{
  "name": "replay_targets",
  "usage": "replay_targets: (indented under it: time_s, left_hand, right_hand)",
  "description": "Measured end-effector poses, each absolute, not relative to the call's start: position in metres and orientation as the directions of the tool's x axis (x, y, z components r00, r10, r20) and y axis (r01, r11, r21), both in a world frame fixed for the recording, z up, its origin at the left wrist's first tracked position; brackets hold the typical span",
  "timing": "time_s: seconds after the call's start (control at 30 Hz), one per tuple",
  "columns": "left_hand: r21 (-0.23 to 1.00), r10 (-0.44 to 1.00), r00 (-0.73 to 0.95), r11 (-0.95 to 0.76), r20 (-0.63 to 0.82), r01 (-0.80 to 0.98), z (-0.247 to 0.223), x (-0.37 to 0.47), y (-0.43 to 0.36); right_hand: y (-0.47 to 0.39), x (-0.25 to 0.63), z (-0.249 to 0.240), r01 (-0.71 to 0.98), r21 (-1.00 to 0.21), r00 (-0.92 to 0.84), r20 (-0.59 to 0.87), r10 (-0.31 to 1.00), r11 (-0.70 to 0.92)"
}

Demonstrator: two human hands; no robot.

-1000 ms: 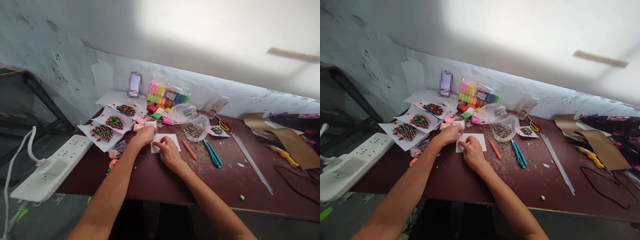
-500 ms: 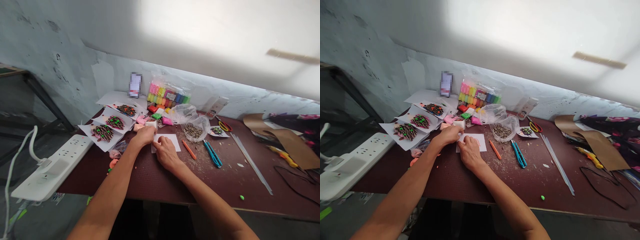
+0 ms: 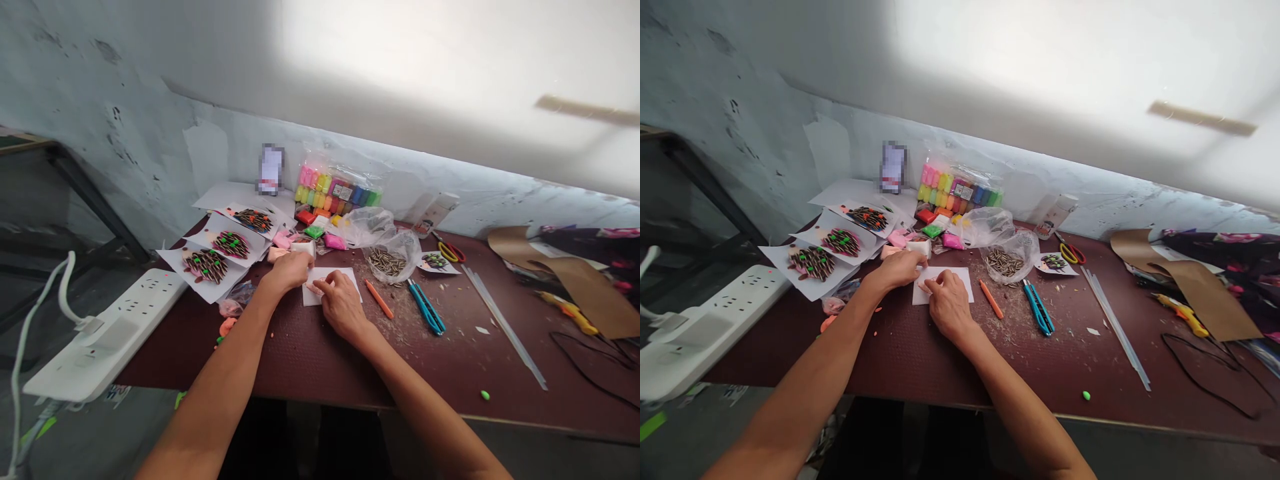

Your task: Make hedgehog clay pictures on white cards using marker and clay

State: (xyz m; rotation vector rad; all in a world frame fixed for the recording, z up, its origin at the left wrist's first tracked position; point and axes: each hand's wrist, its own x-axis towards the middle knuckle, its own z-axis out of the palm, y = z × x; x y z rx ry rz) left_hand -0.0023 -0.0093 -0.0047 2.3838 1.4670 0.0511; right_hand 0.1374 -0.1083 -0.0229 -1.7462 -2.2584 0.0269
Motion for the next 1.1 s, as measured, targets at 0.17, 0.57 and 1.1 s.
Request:
replay_targets:
  time_s: [0.17, 0.57, 1.1]
  left_hand:
    - [0.302, 0.872, 0.466, -0.408, -0.151, 0.861, -0.007, -0.002, -0.008]
    - [0.313, 0.875, 0.460, -0.399, -0.151, 0.862, -0.006, -0.003, -0.008]
    - [0.259, 0.892, 0.430, -0.386, -0.141, 0.885, -0.013, 0.004, -0.009]
  right_hand:
    - [-0.110, 0.136, -0.025, 0.941, -0.179, -0.253, 0.186, 0.949, 0.286]
    - [-0.107, 0.141, -0.022, 0.949, -0.202, -0.192, 0.239, 0.952, 0.242]
    - [-0.104, 0.162, -0.020, 0.973, -0.197, -0.065, 0.264, 0.962, 0.120]
